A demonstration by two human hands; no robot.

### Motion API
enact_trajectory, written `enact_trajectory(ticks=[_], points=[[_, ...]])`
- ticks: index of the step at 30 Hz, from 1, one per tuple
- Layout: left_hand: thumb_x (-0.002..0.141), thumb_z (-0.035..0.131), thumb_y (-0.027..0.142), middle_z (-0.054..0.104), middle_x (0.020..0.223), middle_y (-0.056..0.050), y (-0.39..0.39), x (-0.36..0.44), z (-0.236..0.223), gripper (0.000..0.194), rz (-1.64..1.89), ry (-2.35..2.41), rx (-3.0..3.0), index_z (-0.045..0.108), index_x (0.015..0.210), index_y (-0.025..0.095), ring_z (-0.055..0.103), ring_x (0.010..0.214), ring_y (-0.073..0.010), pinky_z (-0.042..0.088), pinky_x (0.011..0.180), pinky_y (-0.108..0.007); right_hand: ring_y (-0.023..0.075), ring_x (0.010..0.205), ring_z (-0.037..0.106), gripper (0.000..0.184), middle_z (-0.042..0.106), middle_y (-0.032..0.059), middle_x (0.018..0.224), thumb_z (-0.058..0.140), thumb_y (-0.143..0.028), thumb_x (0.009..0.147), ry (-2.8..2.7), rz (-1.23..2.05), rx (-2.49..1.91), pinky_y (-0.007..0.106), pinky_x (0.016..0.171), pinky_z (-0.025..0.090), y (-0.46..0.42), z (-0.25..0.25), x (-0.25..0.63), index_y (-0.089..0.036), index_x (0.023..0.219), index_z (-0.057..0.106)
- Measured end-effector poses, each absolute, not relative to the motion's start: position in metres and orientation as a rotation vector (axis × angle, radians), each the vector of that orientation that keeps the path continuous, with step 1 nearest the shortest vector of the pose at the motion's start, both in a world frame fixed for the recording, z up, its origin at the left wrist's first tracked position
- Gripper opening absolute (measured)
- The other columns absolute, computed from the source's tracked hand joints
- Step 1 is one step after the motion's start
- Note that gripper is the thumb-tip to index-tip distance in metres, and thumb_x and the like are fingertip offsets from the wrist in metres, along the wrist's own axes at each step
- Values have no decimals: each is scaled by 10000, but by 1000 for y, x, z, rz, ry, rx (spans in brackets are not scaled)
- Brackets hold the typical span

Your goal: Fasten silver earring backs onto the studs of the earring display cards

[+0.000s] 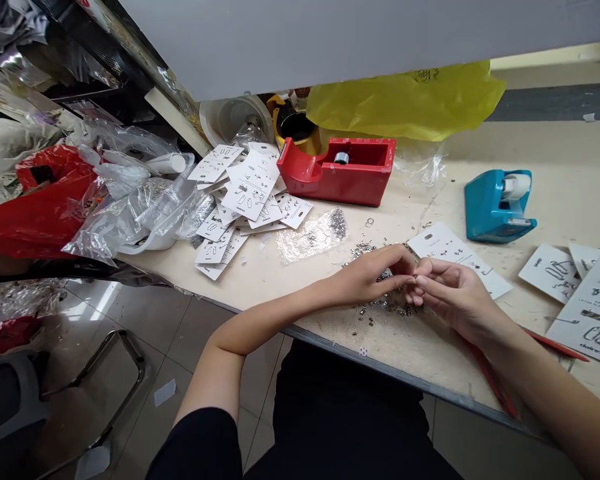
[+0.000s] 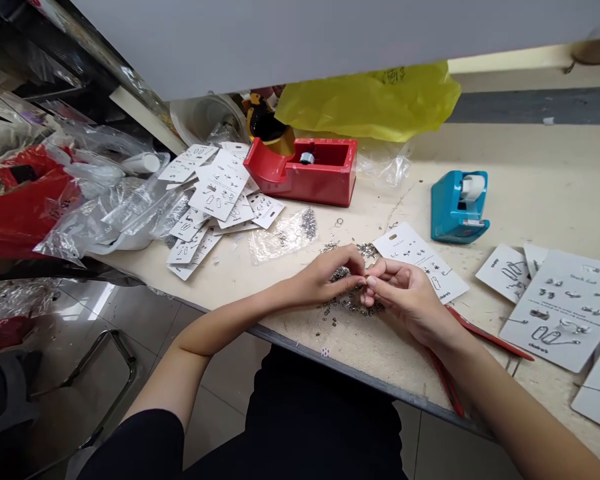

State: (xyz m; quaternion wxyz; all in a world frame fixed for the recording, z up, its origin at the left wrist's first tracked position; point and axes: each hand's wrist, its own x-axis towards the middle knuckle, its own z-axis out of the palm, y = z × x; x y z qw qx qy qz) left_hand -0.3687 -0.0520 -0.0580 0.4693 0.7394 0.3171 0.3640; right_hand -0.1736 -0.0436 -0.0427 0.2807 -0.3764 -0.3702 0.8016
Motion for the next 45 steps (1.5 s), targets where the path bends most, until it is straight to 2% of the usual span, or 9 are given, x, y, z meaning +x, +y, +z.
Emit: enact_trajectory(ticks=[4, 8, 22, 28, 32, 35, 39, 42, 45], points=[[1015, 442, 229, 624, 948, -74, -53, -372, -58, 110, 831, 743, 1979, 520, 956, 179, 578, 914, -140, 491, 837, -277, 106, 538, 629, 364, 646, 10, 589, 906, -385, 680, -1064, 2229, -979, 210, 540, 534, -43, -43, -173, -166, 691, 615], [930, 420, 55, 642, 938, -57, -55, -373, -59, 181, 754, 692, 2056, 537, 932, 193, 580, 896, -123, 480, 822, -238, 118, 566, 643, 347, 665, 22, 610, 912, -333, 673, -1170, 2307, -950, 236, 597, 551, -43, -44, -170, -156, 690, 614], [934, 468, 99, 619, 783, -39, -59, -370, -65, 194, 704, 683, 1996, 471, 768, 199, 586, 779, -113, 478, 739, -216, 124, 513, 640, 373, 648, -14, 575, 848, -327, 767, -1255, 2293, -923, 245, 553, 510, -54, -36, -169, -199, 709, 502], [966, 596, 276, 601, 752, -26, -59, -372, -59, 301, 711, 705, 1949, 423, 733, 199, 572, 715, -99, 477, 692, -202, 150, 486, 631, 332, 632, 0, 542, 790, -409, 826, -1262, 2271, -868, 302, 563, 547, -58, -42, -169, -195, 726, 557], [976, 588, 250, 645, 823, -50, -58, -368, -55, 209, 691, 805, 1971, 490, 804, 182, 614, 791, -110, 504, 738, -209, 148, 508, 637, 322, 624, 0, 560, 779, -410, 835, -1245, 2202, -852, 294, 565, 565, -54, -49, -168, -190, 731, 568], [985, 595, 350, 693, 931, -74, -50, -371, -47, 199, 642, 887, 2005, 572, 979, 153, 650, 856, -114, 540, 779, -216, 144, 590, 662, 253, 633, -1, 609, 718, -396, 891, -1206, 2100, -874, 254, 560, 547, -45, -49, -166, -200, 802, 584], [975, 605, 417, 700, 1058, -72, -35, -408, -21, 308, 596, 1145, 2036, 589, 1135, 155, 659, 941, -125, 563, 838, -244, 112, 502, 563, 246, 568, -47, 564, 618, -411, 944, -1156, 1961, -875, 278, 591, 542, -29, -43, -160, -229, 806, 527], [1020, 522, 324, 640, 1174, -101, -35, -456, -1, 241, 668, 1613, 1984, 534, 1202, 166, 608, 1052, -170, 524, 935, -327, 104, 442, 485, 237, 526, -68, 521, 581, -399, 955, -1149, 1855, -877, 309, 615, 540, -20, -37, -154, -240, 802, 493], [974, 593, 277, 599, 1158, -120, -49, -497, -1, 201, 636, 2029, 1935, 524, 1123, 161, 533, 1092, -233, 459, 964, -388, 113, 419, 453, 241, 503, -69, 497, 571, -406, 962, -1171, 1767, -890, 323, 595, 529, -15, -34, -148, -247, 799, 492]])
